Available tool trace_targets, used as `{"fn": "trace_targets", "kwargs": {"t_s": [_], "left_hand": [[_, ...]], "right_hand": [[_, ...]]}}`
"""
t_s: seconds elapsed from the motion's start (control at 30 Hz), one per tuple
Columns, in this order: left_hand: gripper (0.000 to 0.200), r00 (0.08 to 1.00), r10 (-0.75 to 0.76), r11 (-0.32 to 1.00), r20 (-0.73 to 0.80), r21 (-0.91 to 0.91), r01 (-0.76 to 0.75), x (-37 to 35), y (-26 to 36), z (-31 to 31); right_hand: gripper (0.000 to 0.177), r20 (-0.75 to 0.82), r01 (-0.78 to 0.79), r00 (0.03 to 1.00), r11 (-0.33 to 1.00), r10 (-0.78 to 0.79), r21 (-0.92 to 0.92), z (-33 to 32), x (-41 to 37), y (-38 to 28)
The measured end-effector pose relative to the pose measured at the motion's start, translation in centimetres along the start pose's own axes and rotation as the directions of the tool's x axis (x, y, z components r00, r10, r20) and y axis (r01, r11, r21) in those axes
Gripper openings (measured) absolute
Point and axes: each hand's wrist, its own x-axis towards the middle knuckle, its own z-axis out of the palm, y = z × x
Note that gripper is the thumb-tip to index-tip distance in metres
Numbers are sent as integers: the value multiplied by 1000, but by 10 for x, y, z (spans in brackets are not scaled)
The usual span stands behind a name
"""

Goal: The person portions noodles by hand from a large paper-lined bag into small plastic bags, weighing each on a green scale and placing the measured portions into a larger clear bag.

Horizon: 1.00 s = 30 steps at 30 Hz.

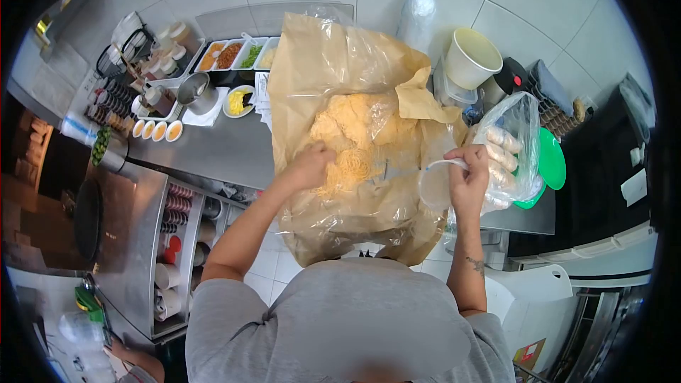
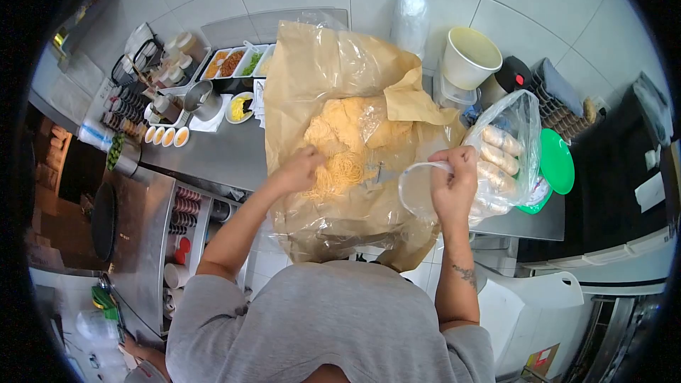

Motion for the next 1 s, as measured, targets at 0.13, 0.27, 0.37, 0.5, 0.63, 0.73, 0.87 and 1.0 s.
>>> {"fn": "trace_targets", "kwargs": {"t_s": [0.13,0.27,0.37,0.5,0.63,0.73,0.87,1.0], "left_hand": [[42,958,-197,961,-209,153,231,-4,27,6],[47,917,-274,935,-289,145,324,-9,52,40],[46,939,-210,975,-273,-123,183,2,27,46],[40,916,-345,490,-203,-872,-9,6,18,-6],[38,945,-233,292,-228,-944,-156,-5,43,-39],[35,934,-340,642,-110,-753,145,3,64,-31],[35,963,-268,458,-22,-882,107,32,65,4],[34,950,-291,-232,110,-972,41,38,70,11]], "right_hand": [[12,26,-88,996,992,90,-87,11,-7,1],[15,-74,-67,995,998,67,-2,33,-2,10],[18,-43,-72,996,997,73,24,61,0,20],[18,-36,-144,988,987,147,70,109,5,61],[19,78,-369,929,914,361,170,142,6,41],[22,174,-366,928,899,331,240,164,-1,32],[26,275,-267,937,947,213,178,158,-21,8],[28,102,-130,989,945,103,301,146,-43,14]]}}
